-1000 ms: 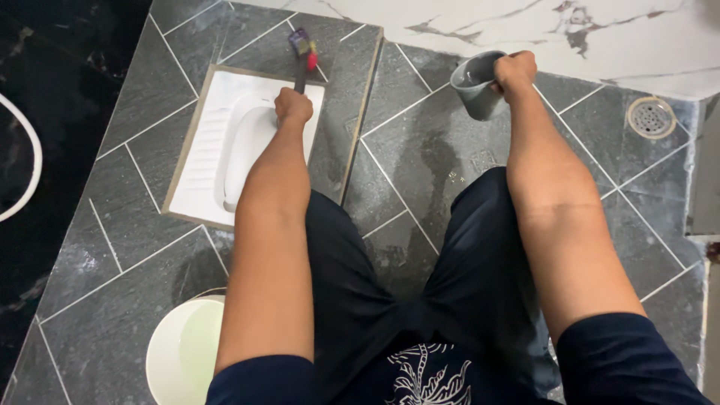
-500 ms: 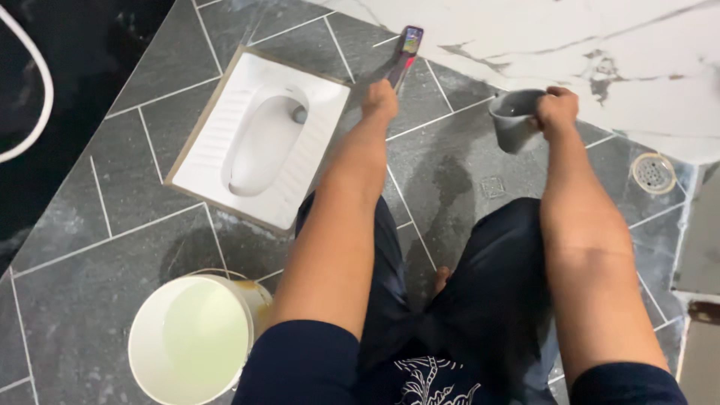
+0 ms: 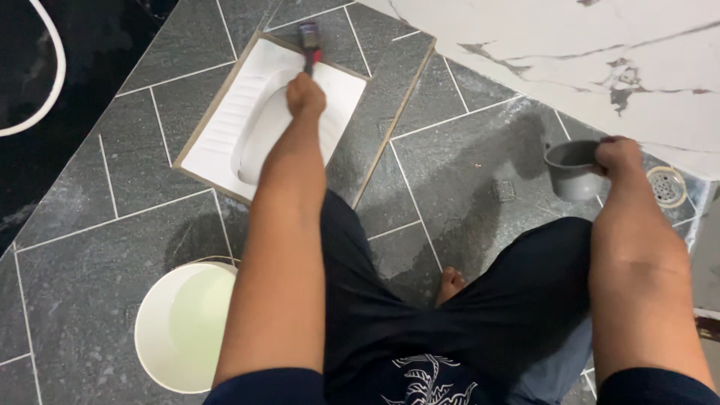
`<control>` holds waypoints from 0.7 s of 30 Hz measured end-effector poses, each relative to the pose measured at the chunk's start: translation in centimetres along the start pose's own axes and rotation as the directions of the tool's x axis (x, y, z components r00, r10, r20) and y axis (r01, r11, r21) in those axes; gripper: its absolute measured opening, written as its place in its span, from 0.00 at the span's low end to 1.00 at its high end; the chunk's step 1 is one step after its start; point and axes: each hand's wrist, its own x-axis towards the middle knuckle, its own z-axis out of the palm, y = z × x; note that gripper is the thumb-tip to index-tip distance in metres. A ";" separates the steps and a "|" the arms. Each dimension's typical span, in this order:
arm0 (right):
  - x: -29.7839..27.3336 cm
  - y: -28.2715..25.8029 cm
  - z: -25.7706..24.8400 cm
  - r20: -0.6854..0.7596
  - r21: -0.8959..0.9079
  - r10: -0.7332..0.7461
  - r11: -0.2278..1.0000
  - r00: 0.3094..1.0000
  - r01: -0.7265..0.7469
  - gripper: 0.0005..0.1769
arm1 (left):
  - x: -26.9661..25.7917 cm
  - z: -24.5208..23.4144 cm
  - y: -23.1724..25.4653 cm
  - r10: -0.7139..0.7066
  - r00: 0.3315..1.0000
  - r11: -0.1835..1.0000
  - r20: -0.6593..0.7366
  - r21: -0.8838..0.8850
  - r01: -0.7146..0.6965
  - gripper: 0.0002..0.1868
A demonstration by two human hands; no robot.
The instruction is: The person sits on the floor of a bathroom and uses a long-handled brush to scrub the tiled floor and the sides of a squat toilet. They repeatedly scoop water from a bucket using a small metal cup and pour it onto the floor and the toilet to rinse the area.
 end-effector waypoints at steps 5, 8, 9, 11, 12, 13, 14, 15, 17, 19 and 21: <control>0.3 -1.2 1.0 0.012 -0.660 -0.119 0.745 0.993 0.097 0.19 | -0.3 -4.1 -1.8 -0.056 0.998 0.998 -0.040 0.012 0.057 0.11; 2.1 -5.6 4.3 0.136 -0.793 -0.266 0.548 0.954 0.266 0.22 | -1.2 -5.3 -1.5 -0.048 0.999 0.999 0.024 0.021 0.048 0.14; 2.6 -7.4 6.0 0.047 -0.716 -0.348 0.642 0.936 0.275 0.21 | -1.4 -5.5 -1.0 -0.061 0.996 0.998 0.061 0.010 0.061 0.14; 4.1 -12.2 9.4 0.050 -0.705 -0.433 0.624 0.900 0.339 0.17 | -1.9 -4.8 0.1 -0.041 0.996 0.999 0.081 0.003 0.041 0.14; 4.6 -14.3 11.0 -0.046 -0.586 -0.485 0.721 0.873 0.370 0.18 | -2.1 -4.1 0.7 -0.007 0.998 1.000 0.065 0.005 0.007 0.13; 4.9 -16.5 12.5 -0.097 -0.414 -0.415 0.843 0.905 0.343 0.16 | -2.1 -3.5 0.9 0.022 0.999 1.000 0.046 0.011 -0.022 0.12; 5.1 -18.2 14.0 -0.168 -0.367 -0.459 0.850 0.872 0.377 0.18 | -2.2 -2.8 1.3 0.045 0.998 0.999 0.053 0.011 -0.046 0.12; 5.3 -20.4 15.4 -0.239 -0.320 -0.500 0.850 0.832 0.419 0.20 | -2.3 -2.1 2.0 0.066 0.996 0.998 0.055 0.011 -0.067 0.12; 4.7 -22.8 17.6 -0.293 0.079 -0.458 0.863 0.839 0.499 0.23 | -2.8 -1.0 3.3 0.069 0.993 0.997 0.094 0.019 -0.071 0.13; 4.1 -24.2 18.8 -0.093 0.615 -0.346 0.718 0.933 0.328 0.28 | -3.5 0.0 4.5 0.072 0.989 0.997 0.131 0.023 -0.076 0.13; 3.7 -24.7 19.0 0.030 0.812 -0.312 0.561 0.950 0.159 0.34 | -3.8 0.9 5.3 0.118 0.984 0.993 0.130 0.014 -0.121 0.12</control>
